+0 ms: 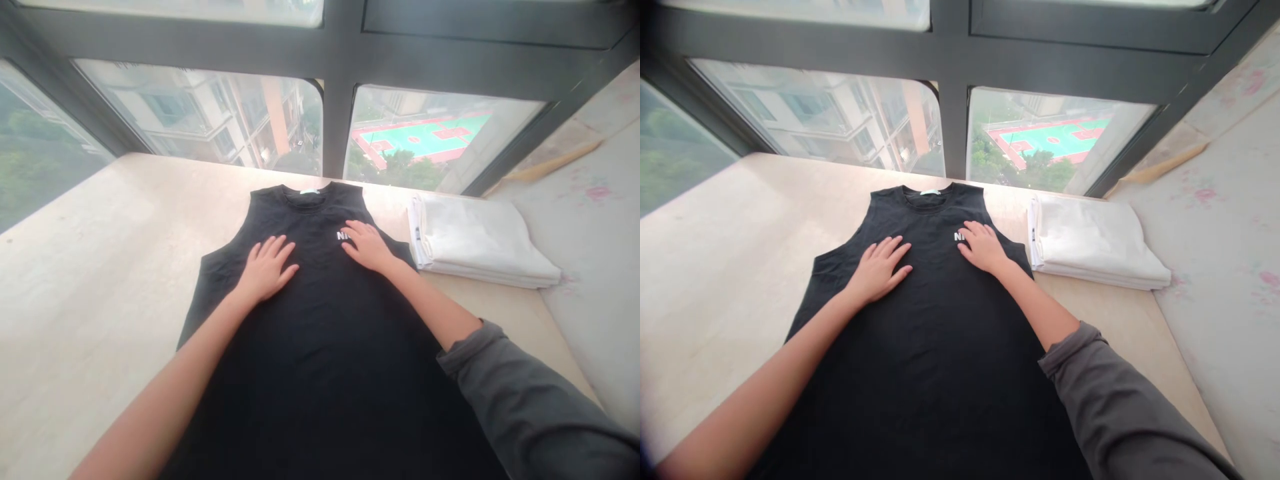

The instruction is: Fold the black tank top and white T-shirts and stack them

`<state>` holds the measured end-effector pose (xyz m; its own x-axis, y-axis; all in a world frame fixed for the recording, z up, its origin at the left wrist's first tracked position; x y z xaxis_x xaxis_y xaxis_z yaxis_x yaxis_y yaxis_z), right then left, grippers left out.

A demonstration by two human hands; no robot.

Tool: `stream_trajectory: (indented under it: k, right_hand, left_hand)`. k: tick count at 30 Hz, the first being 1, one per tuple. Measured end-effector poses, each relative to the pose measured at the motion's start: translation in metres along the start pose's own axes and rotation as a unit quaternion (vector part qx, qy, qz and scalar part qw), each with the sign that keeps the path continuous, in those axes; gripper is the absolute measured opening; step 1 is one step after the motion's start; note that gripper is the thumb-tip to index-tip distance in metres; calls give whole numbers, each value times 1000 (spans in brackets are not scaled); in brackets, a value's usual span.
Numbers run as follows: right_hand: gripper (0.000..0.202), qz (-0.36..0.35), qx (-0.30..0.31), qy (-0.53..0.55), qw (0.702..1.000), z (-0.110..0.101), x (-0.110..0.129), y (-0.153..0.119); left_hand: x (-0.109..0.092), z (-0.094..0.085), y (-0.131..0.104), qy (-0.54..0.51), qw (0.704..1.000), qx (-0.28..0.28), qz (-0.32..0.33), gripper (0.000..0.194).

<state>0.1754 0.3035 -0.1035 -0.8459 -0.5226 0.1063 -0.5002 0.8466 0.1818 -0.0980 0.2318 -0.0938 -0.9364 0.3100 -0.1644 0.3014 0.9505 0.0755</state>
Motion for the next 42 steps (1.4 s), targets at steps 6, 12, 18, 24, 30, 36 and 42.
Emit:
stream_trajectory:
  k: [6,12,18,24,30,36,42]
  right_hand:
    - [43,117,-65,-23,991,3,-35,22]
    - [41,-93,-11,16,995,11,10,73]
    - [40,44,2,-24,999,12,-20,110]
    - [40,-44,-17,-5,999,16,3,129]
    - [41,-3,0,-2,1000,23,15,144]
    - [52,-17,-32,-2,999,25,11,149]
    - [49,-28,20,-7,999,37,12,151]
  left_hand:
    - [64,-21,39,30,986,-77,-146,60]
    - [12,-4,108,-22,999,-28,3,57]
    - [30,9,134,-24,999,-36,-28,55]
    - [18,10,155,-48,997,-56,-5,51]
    - [19,15,175,-56,997,-46,-23,57]
    - [22,18,175,-66,997,-37,-26,70]
    - [26,22,178,-49,998,-11,-34,62]
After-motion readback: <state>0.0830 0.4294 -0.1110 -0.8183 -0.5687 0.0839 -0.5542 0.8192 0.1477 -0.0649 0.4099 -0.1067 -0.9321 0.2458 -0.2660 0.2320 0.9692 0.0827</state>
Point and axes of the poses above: each hand's wrist, its own y-axis towards the middle knuckle, its own z-axis out of the palm, x = y × z, the point moved 3 cm from there along y, towards the middle knuckle, and after that the axes turned 8 degrees about -y, right-handed, at the moved point
